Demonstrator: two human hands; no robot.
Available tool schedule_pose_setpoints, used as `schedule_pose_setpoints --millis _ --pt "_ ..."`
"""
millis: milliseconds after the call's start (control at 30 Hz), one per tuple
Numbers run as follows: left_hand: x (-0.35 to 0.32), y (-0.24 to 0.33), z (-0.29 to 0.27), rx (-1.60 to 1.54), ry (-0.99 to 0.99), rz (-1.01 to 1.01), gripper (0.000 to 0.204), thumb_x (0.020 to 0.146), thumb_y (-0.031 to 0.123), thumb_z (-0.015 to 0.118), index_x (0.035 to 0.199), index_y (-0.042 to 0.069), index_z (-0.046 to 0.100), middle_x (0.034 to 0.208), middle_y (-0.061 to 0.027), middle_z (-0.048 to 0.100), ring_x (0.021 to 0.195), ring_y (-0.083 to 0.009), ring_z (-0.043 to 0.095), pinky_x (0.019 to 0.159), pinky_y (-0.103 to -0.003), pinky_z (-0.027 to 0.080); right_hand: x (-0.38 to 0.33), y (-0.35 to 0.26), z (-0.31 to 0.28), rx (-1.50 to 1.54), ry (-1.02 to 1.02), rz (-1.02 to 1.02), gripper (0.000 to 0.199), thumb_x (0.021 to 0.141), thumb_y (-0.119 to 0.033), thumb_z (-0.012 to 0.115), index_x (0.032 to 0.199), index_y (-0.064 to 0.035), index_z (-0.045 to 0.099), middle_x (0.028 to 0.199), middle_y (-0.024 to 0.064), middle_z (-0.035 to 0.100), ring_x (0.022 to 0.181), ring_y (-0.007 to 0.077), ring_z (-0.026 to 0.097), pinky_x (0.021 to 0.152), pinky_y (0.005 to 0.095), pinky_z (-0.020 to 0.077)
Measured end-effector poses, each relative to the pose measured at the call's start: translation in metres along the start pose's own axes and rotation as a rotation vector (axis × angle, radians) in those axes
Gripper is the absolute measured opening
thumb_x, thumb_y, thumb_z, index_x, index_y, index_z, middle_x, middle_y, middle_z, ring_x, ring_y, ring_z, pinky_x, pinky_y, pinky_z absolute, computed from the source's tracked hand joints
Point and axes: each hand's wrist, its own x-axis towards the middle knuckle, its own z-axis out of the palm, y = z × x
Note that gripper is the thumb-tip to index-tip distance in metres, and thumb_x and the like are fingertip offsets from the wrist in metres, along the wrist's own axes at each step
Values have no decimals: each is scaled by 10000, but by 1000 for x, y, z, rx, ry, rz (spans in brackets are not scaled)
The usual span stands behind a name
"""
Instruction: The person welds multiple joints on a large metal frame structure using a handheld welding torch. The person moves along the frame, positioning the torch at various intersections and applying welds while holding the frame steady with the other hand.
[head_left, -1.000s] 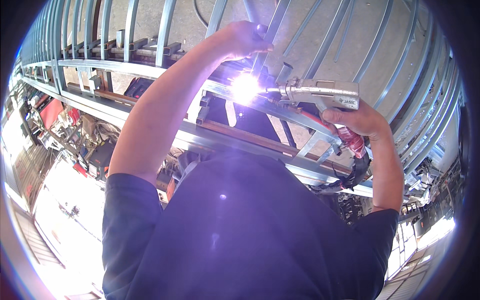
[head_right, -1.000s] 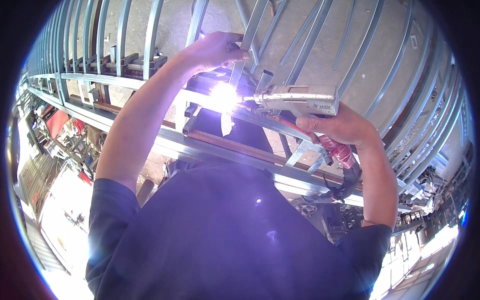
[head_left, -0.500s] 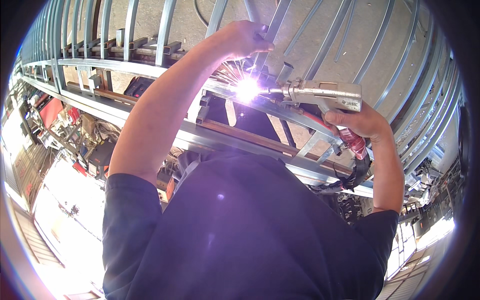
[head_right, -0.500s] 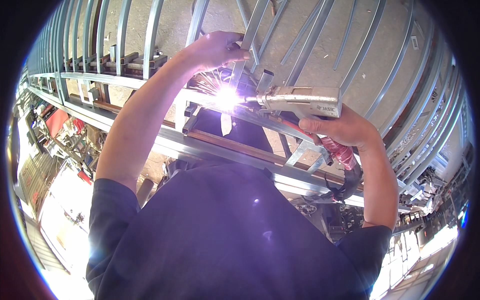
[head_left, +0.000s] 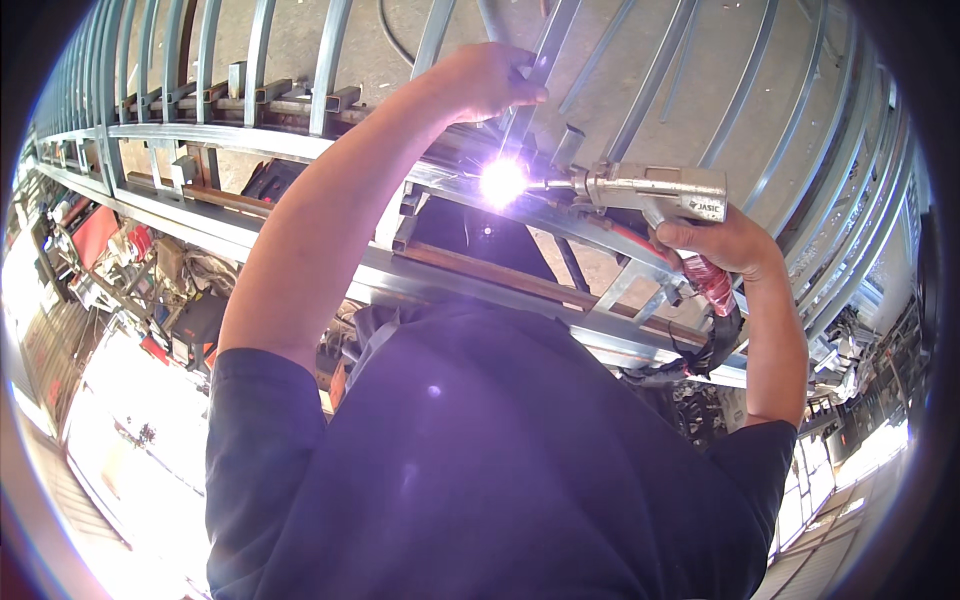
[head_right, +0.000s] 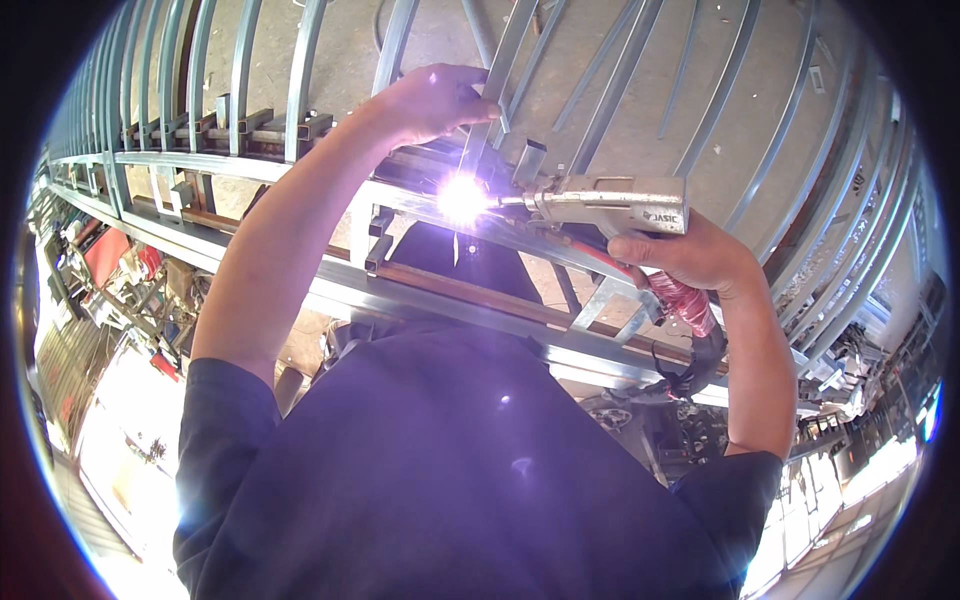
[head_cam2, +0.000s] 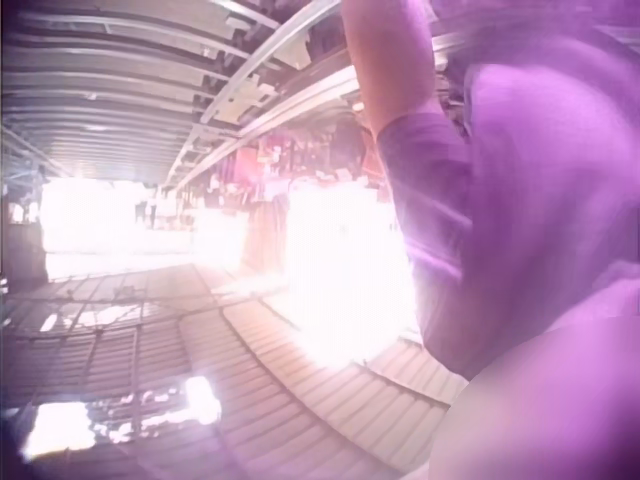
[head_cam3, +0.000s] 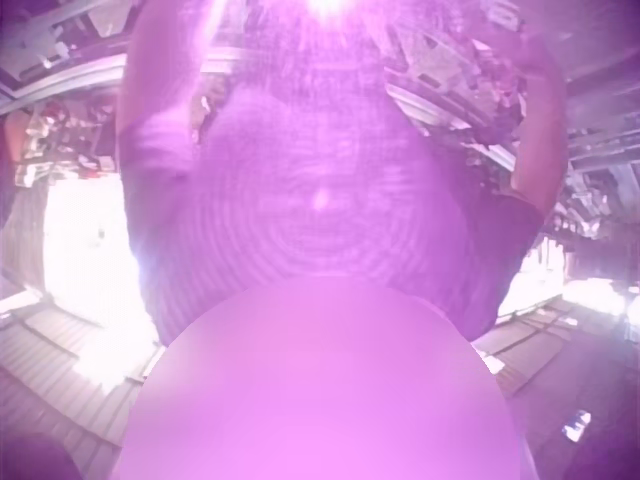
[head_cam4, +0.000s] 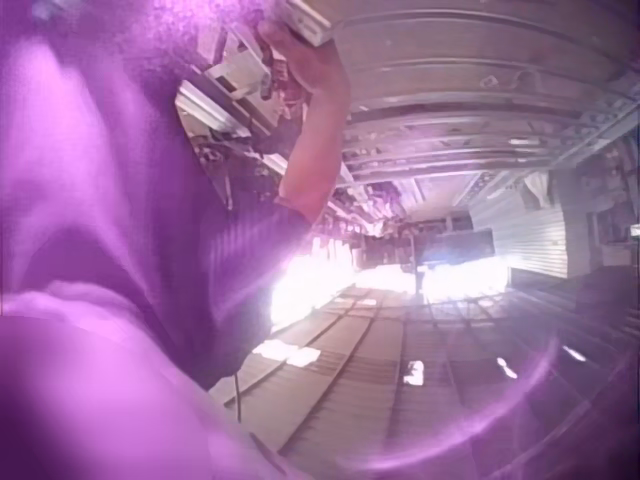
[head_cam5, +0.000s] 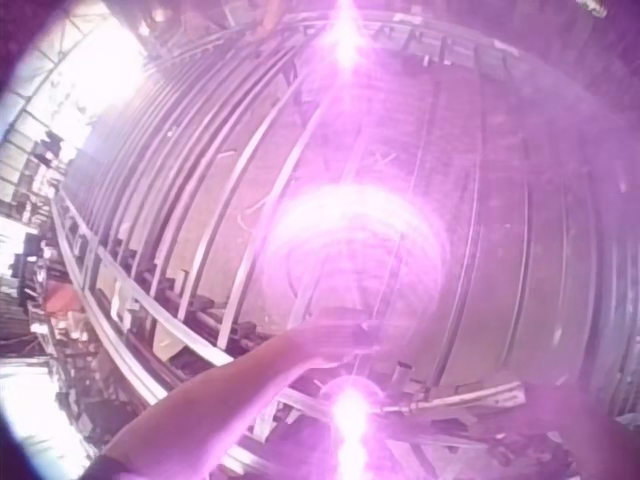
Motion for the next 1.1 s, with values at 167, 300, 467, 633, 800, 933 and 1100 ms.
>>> schedule_pose_setpoints --millis 167,300,467,633,800,933,1100 --pt "1 -3 4 -2 48 39 750 883 462 786 1454 27 568 1206 -171 744 1099 -303 719 976 -396 547 -7 -3 3 13 30 10 515 878 -289 857 1264 -14 653 925 67 688 739 155 667 600 314 570" --pt "-2 6 1 200 48 82 738 898 490 754 1434 14 578 1220 -209 724 1163 -378 682 1011 -447 535 -22 10 -4 39 84 50 454 897 -252 840 1236 -12 656 917 91 710 740 173 680 627 333 572" --pt "-6 11 8 331 243 132 596 936 439 731 1376 53 622 1162 -189 749 1066 -328 725 918 -418 570 -76 14 3 139 258 -64 460 881 -281 852 1191 2 665 915 105 718 719 187 673 607 327 552" --pt "-20 66 36 242 414 222 578 950 435 708 1420 113 607 1236 -182 727 1031 -310 742 913 -446 586 -111 33 -14 69 273 -27 431 895 -267 842 1184 0 666 915 94 715 727 190 669 629 334 559" --pt "4 71 103 262 236 175 598 949 437 695 1390 43 603 1091 -207 755 997 -376 729 903 -456 575 -108 44 -22 57 200 48 485 882 -342 854 1177 -10 661 872 54 681 724 166 668 630 327 564" --pt "6 81 101 250 162 83 491 933 370 725 1260 9 662 1042 -210 755 1014 -394 718 892 -471 559 -85 58 -48 -12 101 9 527 876 -376 854 1199 -10 655 854 57 678 697 165 661 618 332 555" --pt "4 85 105 293 210 45 420 931 363 723 1201 41 700 1061 -177 762 1025 -394 714 923 -475 564 -64 64 -62 43 6 -9 599 852 -400 867 1242 -3 648 859 62 680 691 172 664 614 326 546"
